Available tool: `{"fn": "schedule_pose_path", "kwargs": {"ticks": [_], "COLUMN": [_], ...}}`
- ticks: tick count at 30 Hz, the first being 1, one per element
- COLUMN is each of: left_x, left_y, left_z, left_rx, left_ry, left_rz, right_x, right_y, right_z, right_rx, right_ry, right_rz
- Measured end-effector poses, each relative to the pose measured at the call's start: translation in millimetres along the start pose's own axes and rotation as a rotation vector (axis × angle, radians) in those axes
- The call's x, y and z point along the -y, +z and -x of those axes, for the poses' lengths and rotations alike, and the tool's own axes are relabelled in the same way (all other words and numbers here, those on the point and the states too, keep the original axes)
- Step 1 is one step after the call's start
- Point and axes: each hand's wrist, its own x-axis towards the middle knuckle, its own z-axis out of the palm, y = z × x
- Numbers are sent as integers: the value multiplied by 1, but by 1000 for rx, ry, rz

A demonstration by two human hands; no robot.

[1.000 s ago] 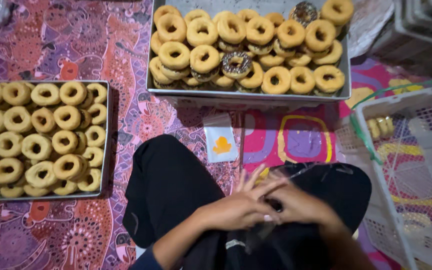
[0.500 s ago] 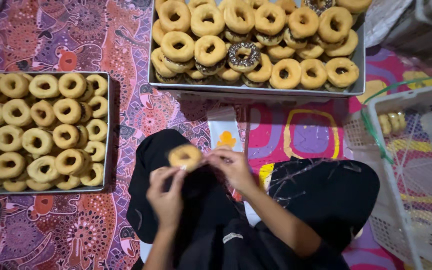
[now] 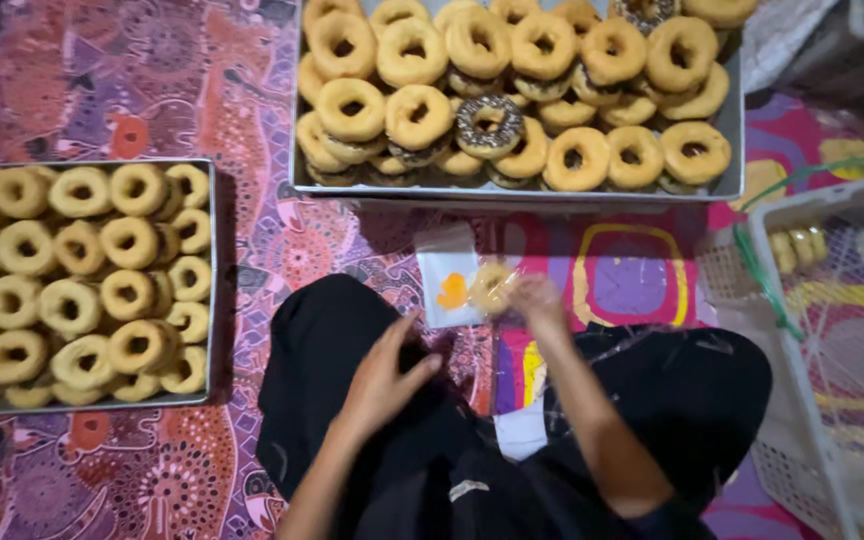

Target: The person sits on a patterned mat and repeatedly picks donuts from a metal tray, places them into small clear plastic bags, and sets the filled bags into a white plastic basket. The person handles both plain and chocolate-sprinkled donuts.

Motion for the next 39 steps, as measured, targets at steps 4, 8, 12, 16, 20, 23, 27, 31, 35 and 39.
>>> {"fn": "schedule_pose_path", "kwargs": {"ticks": [4, 8, 12, 16, 20, 23, 27, 31, 35, 39], "left_x": [20, 57, 84, 85, 73, 69, 70, 67, 46, 6], "left_y": [37, 63, 74, 79, 66, 57, 52, 29, 15, 9], "left_z": [-111, -167, -167, -166, -162, -147, -124, -135, -134, -137], "left_rx": [229, 325, 353, 329, 195, -324, -7, -279, -291, -354], "left_ry": [-211, -272, -283, -273, -265, -22, -648, -404, -419, -356], "left_rz": [-543, -824, -859, -872, -722, -149, 1558, 1860, 1893, 1986], "right_x": [21, 9, -26, -21, 33, 78, 124, 181, 225, 240], "right_y": [-42, 21, 108, 144, 148, 126, 109, 103, 114, 125], "right_z": [-33, -55, -94, -125, -101, -47, 38, 26, -53, -59], "right_rx": [-476, -177, 344, 730, 832, 625, 611, 501, -257, -220], "right_ry": [-323, -288, -579, -145, 0, -270, -1114, -652, -892, -843], "right_rz": [921, 951, 1217, 1425, 1397, 1347, 1119, 718, 1286, 1058]}}
